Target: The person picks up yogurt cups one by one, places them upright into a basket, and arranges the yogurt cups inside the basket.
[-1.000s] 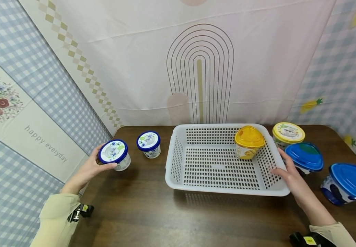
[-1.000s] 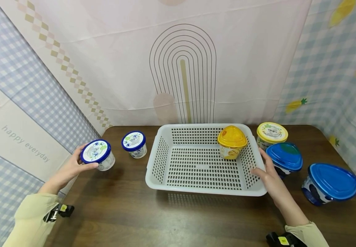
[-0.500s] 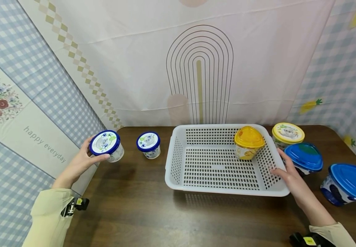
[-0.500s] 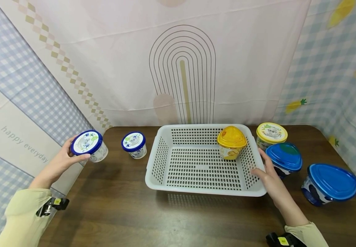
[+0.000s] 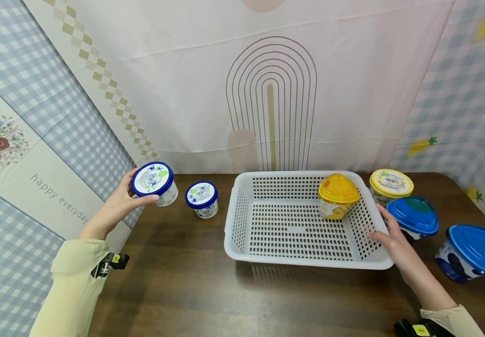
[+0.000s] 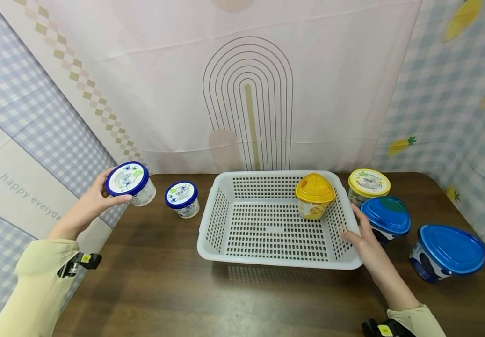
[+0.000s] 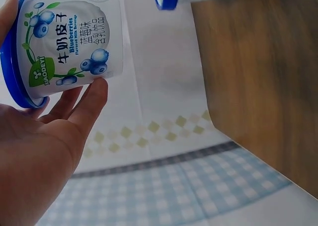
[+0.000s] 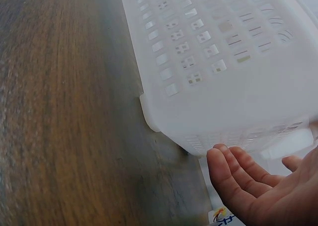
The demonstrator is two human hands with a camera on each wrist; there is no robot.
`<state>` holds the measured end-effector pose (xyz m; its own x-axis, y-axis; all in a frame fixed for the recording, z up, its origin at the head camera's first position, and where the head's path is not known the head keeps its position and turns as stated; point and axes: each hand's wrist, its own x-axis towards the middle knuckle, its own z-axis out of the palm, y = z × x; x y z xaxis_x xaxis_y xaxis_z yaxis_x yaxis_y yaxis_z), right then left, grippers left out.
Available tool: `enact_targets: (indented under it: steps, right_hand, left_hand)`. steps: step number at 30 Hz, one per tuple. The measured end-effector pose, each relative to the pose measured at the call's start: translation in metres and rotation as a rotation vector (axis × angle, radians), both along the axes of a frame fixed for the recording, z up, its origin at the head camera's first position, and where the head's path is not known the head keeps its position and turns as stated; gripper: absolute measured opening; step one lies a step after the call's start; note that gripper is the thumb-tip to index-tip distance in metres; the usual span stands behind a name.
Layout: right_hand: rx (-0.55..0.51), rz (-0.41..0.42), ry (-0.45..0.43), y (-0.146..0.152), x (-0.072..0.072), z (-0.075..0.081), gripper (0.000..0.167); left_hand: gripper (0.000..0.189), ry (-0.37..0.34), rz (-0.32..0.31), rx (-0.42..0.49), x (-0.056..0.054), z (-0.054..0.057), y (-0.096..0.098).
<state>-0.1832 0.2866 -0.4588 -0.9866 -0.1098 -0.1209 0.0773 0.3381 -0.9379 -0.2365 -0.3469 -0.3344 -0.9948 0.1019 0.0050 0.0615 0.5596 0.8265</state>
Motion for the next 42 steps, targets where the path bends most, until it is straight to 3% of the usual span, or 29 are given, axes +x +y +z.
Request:
enact_targets:
  steps: [10, 17, 29, 33, 42]
  right_hand:
    - [0.011, -0.004, 0.0, -0.001, 0.0, 0.0, 0.084]
    - [0.003, 0.0, -0.003, 0.0, 0.0, -0.001, 0.084]
    - [0.006, -0.004, -0.004, 0.0, 0.0, 0.0, 0.084]
    - [0.003, -0.001, -0.005, -0.001, 0.0, 0.0, 0.084]
    - [0.011, -0.007, -0.012, 0.0, -0.002, 0.001, 0.083]
  left_hand:
    - [0.109, -0.011, -0.083, 0.011, -0.021, 0.016, 0.031]
    - [0.107, 0.032, -0.119, 0.046, -0.034, 0.029, 0.051]
    - [0.107, 0.097, -0.165, 0.032, -0.055, 0.054, 0.093]
    - [0.11, 0.094, -0.18, 0.013, -0.06, 0.06, 0.104]
    - [0.107, 0.1, -0.244, 0.078, -0.071, 0.068, 0.131]
